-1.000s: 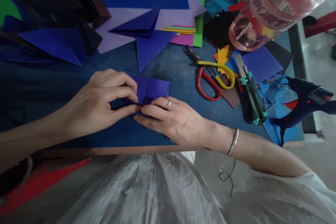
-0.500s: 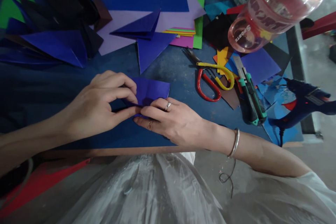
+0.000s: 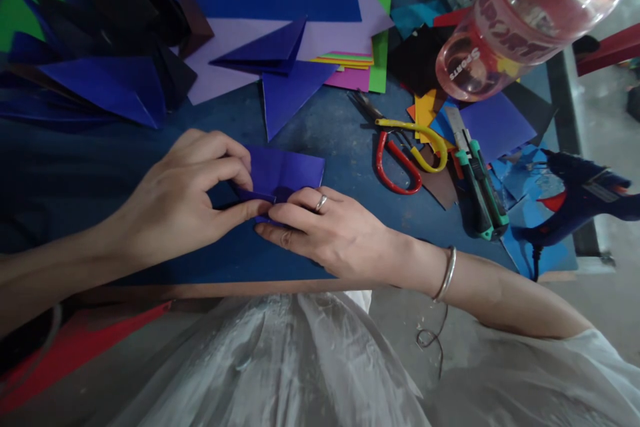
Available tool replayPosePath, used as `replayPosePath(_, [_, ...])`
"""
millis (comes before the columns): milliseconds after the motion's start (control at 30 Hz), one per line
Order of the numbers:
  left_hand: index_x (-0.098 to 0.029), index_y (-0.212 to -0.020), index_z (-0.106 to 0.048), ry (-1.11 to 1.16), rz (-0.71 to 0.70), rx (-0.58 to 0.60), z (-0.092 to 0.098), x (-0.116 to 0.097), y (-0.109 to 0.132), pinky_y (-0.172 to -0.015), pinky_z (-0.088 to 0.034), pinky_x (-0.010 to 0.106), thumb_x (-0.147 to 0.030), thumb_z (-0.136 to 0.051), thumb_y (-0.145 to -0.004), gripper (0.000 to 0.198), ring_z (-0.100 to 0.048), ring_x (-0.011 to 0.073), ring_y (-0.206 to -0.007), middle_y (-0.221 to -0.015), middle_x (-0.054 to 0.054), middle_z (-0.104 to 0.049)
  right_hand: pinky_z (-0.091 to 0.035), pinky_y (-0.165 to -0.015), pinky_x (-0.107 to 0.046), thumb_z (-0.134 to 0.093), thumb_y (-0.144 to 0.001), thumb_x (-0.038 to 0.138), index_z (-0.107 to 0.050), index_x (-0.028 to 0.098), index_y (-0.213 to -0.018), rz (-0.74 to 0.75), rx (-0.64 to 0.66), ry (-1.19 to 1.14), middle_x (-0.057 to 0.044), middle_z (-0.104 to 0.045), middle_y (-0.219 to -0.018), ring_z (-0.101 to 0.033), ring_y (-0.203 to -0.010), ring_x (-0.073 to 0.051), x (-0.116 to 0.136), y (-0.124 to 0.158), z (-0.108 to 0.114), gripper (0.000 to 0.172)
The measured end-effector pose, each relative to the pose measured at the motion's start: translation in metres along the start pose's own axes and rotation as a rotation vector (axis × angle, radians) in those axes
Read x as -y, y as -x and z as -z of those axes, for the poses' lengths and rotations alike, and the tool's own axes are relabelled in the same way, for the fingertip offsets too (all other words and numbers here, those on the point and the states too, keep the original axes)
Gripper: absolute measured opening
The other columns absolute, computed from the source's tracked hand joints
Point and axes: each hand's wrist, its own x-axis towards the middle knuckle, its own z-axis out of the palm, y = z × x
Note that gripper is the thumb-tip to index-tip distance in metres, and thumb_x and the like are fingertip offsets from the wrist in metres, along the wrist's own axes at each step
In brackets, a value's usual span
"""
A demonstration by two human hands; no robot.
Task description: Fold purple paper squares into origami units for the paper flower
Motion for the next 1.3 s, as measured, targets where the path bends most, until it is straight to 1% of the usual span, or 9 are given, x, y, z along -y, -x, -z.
replayPosePath(100, [-0.025,-0.082,-0.058,-0.036,-0.019,0.000,0.000,0.003,0.000,-0.086,-0.055,0.045,-0.035,-0.070,-0.093,0.019,-0.059,0.0261,-0.097,-0.099,0.005,-0.064,-0.054,-0.093,-0.039,-0.046,-0.107,0.006,-0.064,0.010,-0.144,-0.006,0.008,-0.001,-0.010,-0.074,-0.124,-0.059,-0.114,-0.024,0.000,0.000,0.001,0.041])
replayPosePath(267, [-0.025,-0.082,-0.060,-0.048,0.000,0.012,0.001,0.006,0.001,-0.088,-0.056,0.046,-0.039,-0.071,-0.094,0.021,-0.060,0.0267,-0.098,-0.104,0.005,-0.065,-0.054,-0.094,-0.038,-0.044,-0.107,0.005,-0.064,0.012,-0.144,-0.010,0.008,0.007,-0.009,-0.073,-0.123,-0.059,-0.115,-0.023,0.001,0.000,0.001,0.043])
replayPosePath(400, [-0.027,-0.083,-0.059,0.007,0.039,0.017,0.004,0.008,0.001,-0.087,-0.055,0.044,-0.046,-0.066,-0.098,0.025,-0.060,0.0249,-0.098,-0.104,0.004,-0.065,-0.055,-0.096,-0.038,-0.043,-0.107,0.005,-0.064,0.012,-0.144,-0.010,0.020,0.013,-0.010,-0.073,-0.124,-0.059,-0.116,-0.023,0.000,0.000,0.001,0.044])
replayPosePath(533, [-0.029,-0.089,-0.064,0.073,0.058,0.058,0.007,0.009,0.001,-0.093,-0.053,0.044,-0.051,-0.063,-0.101,0.025,-0.059,0.0235,-0.099,-0.105,0.002,-0.065,-0.057,-0.095,-0.040,-0.046,-0.106,0.005,-0.063,0.012,-0.145,-0.003,0.018,0.009,-0.011,-0.072,-0.124,-0.059,-0.117,-0.023,-0.001,0.001,0.000,0.043])
replayPosePath(700, [-0.028,-0.082,-0.065,0.117,0.054,0.033,0.009,0.008,0.002,-0.089,-0.053,0.039,-0.056,-0.062,-0.102,0.035,-0.060,0.0215,-0.098,-0.102,0.001,-0.065,-0.056,-0.095,-0.039,-0.044,-0.107,0.005,-0.063,0.013,-0.145,-0.019,0.019,0.001,-0.010,-0.073,-0.123,-0.060,-0.118,-0.023,0.000,0.001,0.000,0.043])
replayPosePath(867, [-0.028,-0.079,-0.068,0.135,0.036,0.034,0.009,0.010,0.000,-0.094,-0.052,0.038,-0.054,-0.063,-0.104,0.036,-0.062,0.0201,-0.097,-0.103,0.000,-0.067,-0.056,-0.096,-0.039,-0.045,-0.108,0.006,-0.064,0.012,-0.144,-0.025,0.020,-0.023,-0.011,-0.073,-0.124,-0.060,-0.117,-0.023,0.001,0.001,0.001,0.042])
replayPosePath(1000, [-0.028,-0.077,-0.070,0.122,0.032,0.046,0.011,0.011,-0.001,-0.094,-0.052,0.037,-0.052,-0.062,-0.103,0.036,-0.063,0.0201,-0.098,-0.105,0.000,-0.067,-0.056,-0.096,-0.040,-0.046,-0.108,0.007,-0.064,0.012,-0.145,-0.025,0.021,-0.030,-0.011,-0.073,-0.125,-0.060,-0.118,-0.024,0.000,0.001,0.000,0.041])
replayPosePath(1100, [-0.028,-0.075,-0.069,0.128,0.030,0.064,0.012,0.010,-0.002,-0.094,-0.052,0.036,-0.047,-0.063,-0.103,0.034,-0.064,0.0201,-0.100,-0.106,0.000,-0.068,-0.057,-0.096,-0.040,-0.046,-0.107,0.006,-0.064,0.012,-0.145,-0.026,0.023,-0.029,-0.011,-0.072,-0.127,-0.059,-0.119,-0.024,0.000,0.001,0.000,0.042])
replayPosePath(1300, [-0.024,-0.075,-0.069,0.068,-0.060,0.067,0.010,0.013,-0.004,-0.090,-0.052,0.035,-0.039,-0.062,-0.105,0.034,-0.063,0.0201,-0.099,-0.106,0.002,-0.068,-0.056,-0.097,-0.040,-0.044,-0.108,0.006,-0.064,0.012,-0.145,-0.028,0.013,-0.025,-0.011,-0.072,-0.128,-0.059,-0.118,-0.024,0.001,0.002,-0.001,0.043])
